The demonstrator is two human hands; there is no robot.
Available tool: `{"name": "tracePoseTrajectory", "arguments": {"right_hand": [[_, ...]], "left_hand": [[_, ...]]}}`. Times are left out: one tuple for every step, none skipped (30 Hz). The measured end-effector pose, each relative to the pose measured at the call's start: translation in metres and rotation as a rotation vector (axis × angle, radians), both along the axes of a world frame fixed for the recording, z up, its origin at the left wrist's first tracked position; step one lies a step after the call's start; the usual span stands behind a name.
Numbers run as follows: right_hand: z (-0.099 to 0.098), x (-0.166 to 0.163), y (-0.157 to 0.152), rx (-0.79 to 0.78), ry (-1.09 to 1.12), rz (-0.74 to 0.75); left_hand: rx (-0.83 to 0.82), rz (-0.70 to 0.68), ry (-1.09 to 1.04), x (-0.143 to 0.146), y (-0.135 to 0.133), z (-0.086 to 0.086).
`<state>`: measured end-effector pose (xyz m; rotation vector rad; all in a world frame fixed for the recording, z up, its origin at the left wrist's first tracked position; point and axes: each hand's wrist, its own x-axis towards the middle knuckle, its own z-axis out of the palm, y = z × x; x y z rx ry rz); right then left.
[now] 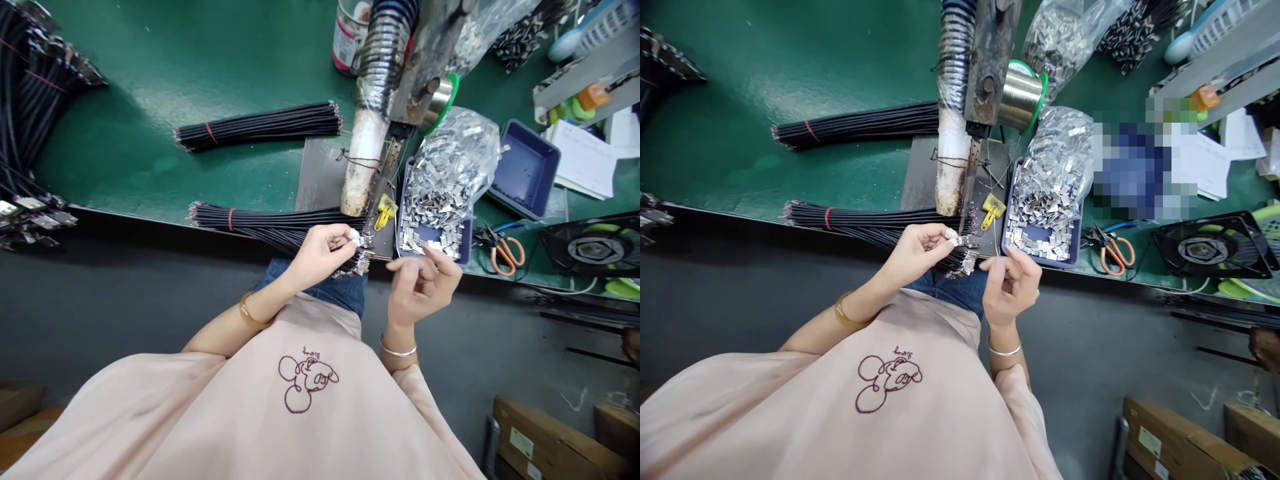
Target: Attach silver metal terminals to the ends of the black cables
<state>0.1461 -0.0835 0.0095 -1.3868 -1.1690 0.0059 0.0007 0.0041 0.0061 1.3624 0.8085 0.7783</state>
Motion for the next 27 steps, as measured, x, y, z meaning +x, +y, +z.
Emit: {"name": "tracePoseTrajectory", "arguments": {"right_hand": [[0.000,0.000,0.000,-0.049,-0.017,0.008],[0.000,0.000,0.001,-0.096,-0.060,0.024],[0.000,0.001,0.003,-0.133,-0.118,0.046],[0.000,0.001,0.005,-0.160,-0.180,0.073],[0.000,0.001,0.007,-0.176,-0.235,0.105],[0.000,0.001,0.009,-0.184,-0.272,0.137],[-0.001,0.001,0.011,-0.187,-0.292,0.162],[-0.001,0.001,0.012,-0.189,-0.296,0.179],[-0.002,0.000,0.013,-0.189,-0.291,0.188],[-0.002,0.000,0.014,-0.187,-0.282,0.191],[-0.002,-0.001,0.015,-0.185,-0.276,0.189],[-0.003,-0.001,0.016,-0.182,-0.274,0.184],[-0.003,-0.001,0.016,-0.180,-0.274,0.181],[-0.003,-0.001,0.017,-0.177,-0.273,0.177],[-0.003,-0.001,0.018,-0.175,-0.274,0.174],[-0.003,-0.001,0.018,-0.172,-0.275,0.170],[-0.002,-0.002,0.019,-0.170,-0.278,0.168],[-0.002,-0.002,0.019,-0.169,-0.283,0.168],[-0.001,-0.002,0.019,-0.167,-0.289,0.171],[-0.001,-0.002,0.019,-0.164,-0.293,0.174],[-0.001,-0.002,0.019,-0.161,-0.297,0.177],[-0.001,-0.002,0.018,-0.156,-0.299,0.178],[-0.001,-0.002,0.018,-0.152,-0.300,0.178],[-0.001,-0.002,0.017,-0.148,-0.300,0.175],[-0.002,-0.002,0.016,-0.145,-0.301,0.172],[-0.002,-0.001,0.015,-0.143,-0.304,0.168],[-0.002,-0.001,0.015,-0.143,-0.307,0.166]], "left_hand": [[-0.001,-0.003,-0.004,0.000,0.000,0.000],[-0.002,-0.003,-0.009,0.000,0.000,-0.001],[-0.005,-0.002,-0.015,0.000,0.000,-0.001],[-0.010,0.000,-0.020,0.000,0.000,-0.001],[-0.016,0.004,-0.026,0.000,0.000,-0.001],[-0.022,0.008,-0.033,0.001,0.000,0.000],[-0.026,0.013,-0.041,0.001,0.001,-0.001],[-0.028,0.019,-0.048,0.001,0.001,-0.001],[-0.028,0.025,-0.054,0.001,0.001,-0.001],[-0.024,0.032,-0.057,0.002,0.001,-0.002],[-0.019,0.040,-0.058,0.002,0.001,-0.003],[-0.011,0.050,-0.059,0.002,0.000,-0.004],[-0.001,0.061,-0.059,0.003,0.000,-0.004],[0.011,0.071,-0.058,0.003,0.000,-0.005],[0.022,0.082,-0.057,0.003,-0.001,-0.005],[0.033,0.090,-0.055,0.004,-0.001,-0.005],[0.041,0.095,-0.052,0.004,-0.001,-0.004],[0.049,0.099,-0.047,0.004,-0.002,-0.004],[0.056,0.101,-0.043,0.004,-0.002,-0.004],[0.062,0.104,-0.041,0.004,-0.002,-0.003],[0.067,0.106,-0.040,0.004,-0.002,-0.003],[0.067,0.103,-0.039,0.004,-0.001,-0.004],[0.066,0.095,-0.035,0.004,-0.001,-0.004],[0.066,0.081,-0.026,0.003,-0.001,-0.004],[0.067,0.065,-0.014,0.003,-0.001,-0.004],[0.071,0.050,0.001,0.003,0.000,-0.004],[0.078,0.039,0.015,0.003,0.000,-0.004]]}}
